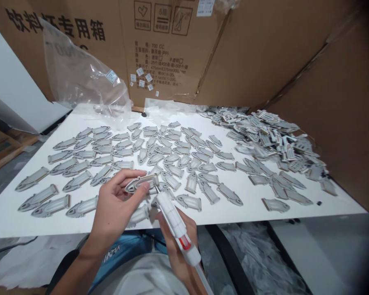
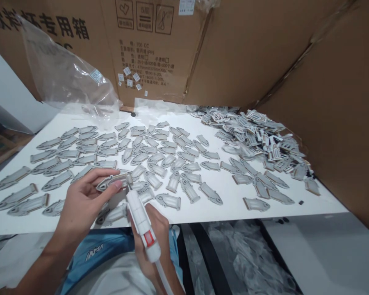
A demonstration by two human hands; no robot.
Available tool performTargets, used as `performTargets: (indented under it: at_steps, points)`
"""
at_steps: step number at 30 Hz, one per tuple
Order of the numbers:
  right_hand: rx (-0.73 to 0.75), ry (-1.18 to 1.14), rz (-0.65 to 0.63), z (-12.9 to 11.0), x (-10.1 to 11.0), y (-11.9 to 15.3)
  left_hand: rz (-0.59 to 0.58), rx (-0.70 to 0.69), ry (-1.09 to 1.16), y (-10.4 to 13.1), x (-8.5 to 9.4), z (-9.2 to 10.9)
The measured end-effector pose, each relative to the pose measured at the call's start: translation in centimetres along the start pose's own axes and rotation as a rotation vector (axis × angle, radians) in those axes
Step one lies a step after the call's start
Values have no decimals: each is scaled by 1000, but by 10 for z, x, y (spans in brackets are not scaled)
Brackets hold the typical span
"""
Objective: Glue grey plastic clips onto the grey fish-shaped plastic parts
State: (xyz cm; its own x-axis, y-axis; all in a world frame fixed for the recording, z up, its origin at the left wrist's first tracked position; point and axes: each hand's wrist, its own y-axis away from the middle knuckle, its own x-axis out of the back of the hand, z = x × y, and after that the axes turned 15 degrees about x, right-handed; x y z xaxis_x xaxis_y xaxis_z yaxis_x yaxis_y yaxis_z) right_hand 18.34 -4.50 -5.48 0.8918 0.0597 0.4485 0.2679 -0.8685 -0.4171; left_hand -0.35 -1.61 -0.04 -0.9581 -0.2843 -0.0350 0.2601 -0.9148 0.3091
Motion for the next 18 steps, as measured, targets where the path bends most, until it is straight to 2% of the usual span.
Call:
performTargets:
  at_steps: [7, 13, 18]
  points:
    - [75, 49, 58, 2, -2, 1, 27, -22, -5, 2, 0, 0]
    - [165, 96, 122, 10, -10, 6, 2, -13, 48, 2, -1, -2]
    - [203, 159, 108, 8, -14, 8, 29, -2, 77, 5, -1, 2]
